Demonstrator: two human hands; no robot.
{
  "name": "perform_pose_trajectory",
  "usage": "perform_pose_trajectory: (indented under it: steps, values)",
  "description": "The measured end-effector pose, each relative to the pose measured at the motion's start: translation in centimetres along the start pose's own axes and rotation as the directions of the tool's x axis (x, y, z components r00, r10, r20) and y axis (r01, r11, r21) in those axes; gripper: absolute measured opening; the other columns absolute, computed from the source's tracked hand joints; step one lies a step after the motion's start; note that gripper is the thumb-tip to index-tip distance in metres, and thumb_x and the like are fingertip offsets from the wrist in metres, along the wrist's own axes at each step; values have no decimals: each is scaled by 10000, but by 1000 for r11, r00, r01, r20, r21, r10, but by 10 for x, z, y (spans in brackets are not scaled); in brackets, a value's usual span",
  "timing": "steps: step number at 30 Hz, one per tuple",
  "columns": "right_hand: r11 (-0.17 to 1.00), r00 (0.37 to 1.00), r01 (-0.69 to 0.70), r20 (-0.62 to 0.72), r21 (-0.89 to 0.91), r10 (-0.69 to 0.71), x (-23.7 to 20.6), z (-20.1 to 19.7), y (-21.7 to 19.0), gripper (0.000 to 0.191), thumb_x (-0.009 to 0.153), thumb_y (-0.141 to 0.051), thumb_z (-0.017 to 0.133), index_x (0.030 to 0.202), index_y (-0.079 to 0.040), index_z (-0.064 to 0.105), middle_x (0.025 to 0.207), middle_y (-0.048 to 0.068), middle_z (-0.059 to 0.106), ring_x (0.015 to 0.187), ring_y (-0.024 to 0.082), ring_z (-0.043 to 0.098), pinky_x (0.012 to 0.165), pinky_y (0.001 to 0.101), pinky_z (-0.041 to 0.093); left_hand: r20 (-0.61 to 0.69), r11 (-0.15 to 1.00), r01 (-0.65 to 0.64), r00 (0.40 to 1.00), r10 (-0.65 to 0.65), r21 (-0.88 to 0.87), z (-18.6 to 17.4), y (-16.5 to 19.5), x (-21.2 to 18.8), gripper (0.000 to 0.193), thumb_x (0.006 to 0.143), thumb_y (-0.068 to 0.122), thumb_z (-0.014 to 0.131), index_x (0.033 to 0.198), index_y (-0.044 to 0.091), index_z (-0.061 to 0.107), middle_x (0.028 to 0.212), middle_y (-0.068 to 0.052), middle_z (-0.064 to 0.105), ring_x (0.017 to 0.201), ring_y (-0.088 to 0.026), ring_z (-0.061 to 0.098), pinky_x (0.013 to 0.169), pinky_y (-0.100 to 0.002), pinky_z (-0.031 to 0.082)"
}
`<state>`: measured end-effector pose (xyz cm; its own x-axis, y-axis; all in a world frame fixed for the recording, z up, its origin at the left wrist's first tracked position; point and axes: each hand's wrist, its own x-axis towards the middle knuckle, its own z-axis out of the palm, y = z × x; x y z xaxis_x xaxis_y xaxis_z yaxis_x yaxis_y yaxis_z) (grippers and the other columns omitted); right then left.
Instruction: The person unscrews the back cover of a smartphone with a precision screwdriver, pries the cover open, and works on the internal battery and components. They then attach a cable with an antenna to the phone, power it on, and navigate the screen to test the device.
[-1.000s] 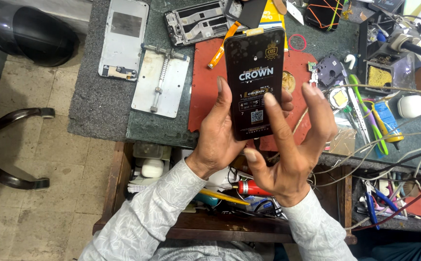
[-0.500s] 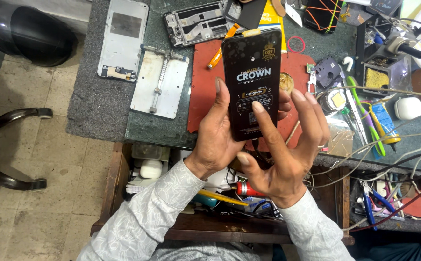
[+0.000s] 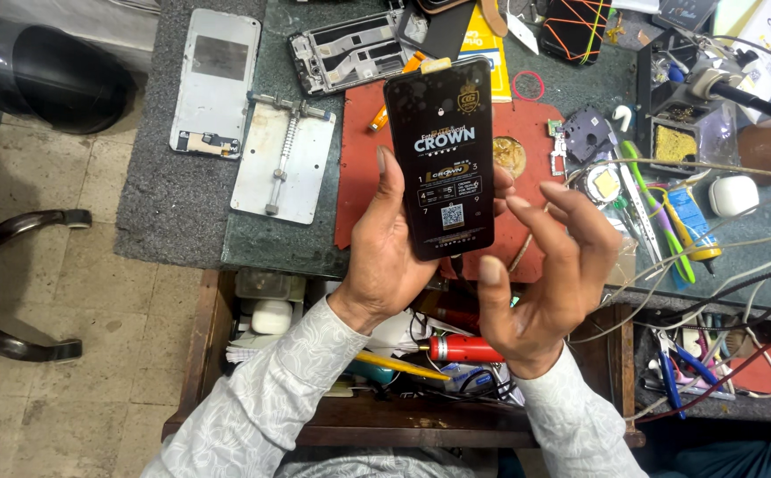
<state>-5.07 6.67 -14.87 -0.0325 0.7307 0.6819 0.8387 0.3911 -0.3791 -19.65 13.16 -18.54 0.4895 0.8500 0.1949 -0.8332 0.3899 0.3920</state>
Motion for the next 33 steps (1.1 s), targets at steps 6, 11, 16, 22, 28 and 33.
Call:
perform_pose_trajectory:
  steps: [6, 11, 16, 22, 28, 33]
  values:
    - [932, 988, -155, 38, 327, 151, 2, 5, 7, 259, 1024, -131, 667, 1222, 16, 590, 1230, 157, 615, 1052, 253, 622, 943, 318, 528, -33, 1000, -8, 999, 8, -16, 0, 2, 0, 775, 1134, 608, 197, 1538, -3, 451, 1399, -194, 612, 1312, -281, 614, 1180, -460, 490]
    - [990, 999, -27, 28, 136, 23, 1, 3, 8, 272, 1034, -148, 704, 1245, -3, 614, 1223, 148, 599, 1141, 253, 601, 1019, 352, 493, -21, 999, -17, 1000, 16, -36, -3, 1, 0, 757, 1157, 600, 197, 1522, -8, 460, 1382, -199, 618, 1285, -270, 617, 1139, -442, 503]
    - [998, 998, -15, 57, 60, 11, 0, 2, 8, 371, 1006, -237, 732, 1336, -77, 676, 1363, 149, 490, 1192, 258, 552, 1008, 337, 501, -7, 999, -18, 1000, 17, -49, -4, 2, 0, 755, 1168, 605, 192, 1485, -21, 471, 1358, -194, 618, 1267, -256, 615, 1076, -403, 514]
    - [999, 993, 40, 116, -23, -37, 2, 4, 7, 464, 963, -277, 768, 1386, -108, 683, 1417, 149, 418, 1313, 278, 458, 1041, 386, 486, -13, 998, -9, 1000, 8, -64, -1, 3, 2, 743, 1157, 600, 198, 1484, -11, 467, 1347, -196, 616, 1269, -264, 618, 1114, -413, 516]
    - [998, 993, 40, 113, -46, -35, 2, 5, 8, 527, 954, -335, 762, 1406, -80, 664, 1431, 155, 404, 1339, 291, 451, 1092, 423, 462, -14, 998, 1, 1000, -2, -61, -2, 4, 2, 738, 1159, 593, 191, 1493, -7, 461, 1354, -188, 612, 1267, -257, 617, 1144, -435, 510]
    - [999, 995, 24, 99, 44, -28, 2, 5, 14, 532, 998, -379, 716, 1412, -55, 631, 1431, 174, 395, 1348, 304, 467, 1084, 401, 487, -16, 999, -2, 1000, 2, -46, -4, 3, 4, 757, 1164, 601, 177, 1490, -19, 463, 1351, -182, 613, 1280, -247, 609, 1118, -398, 498]
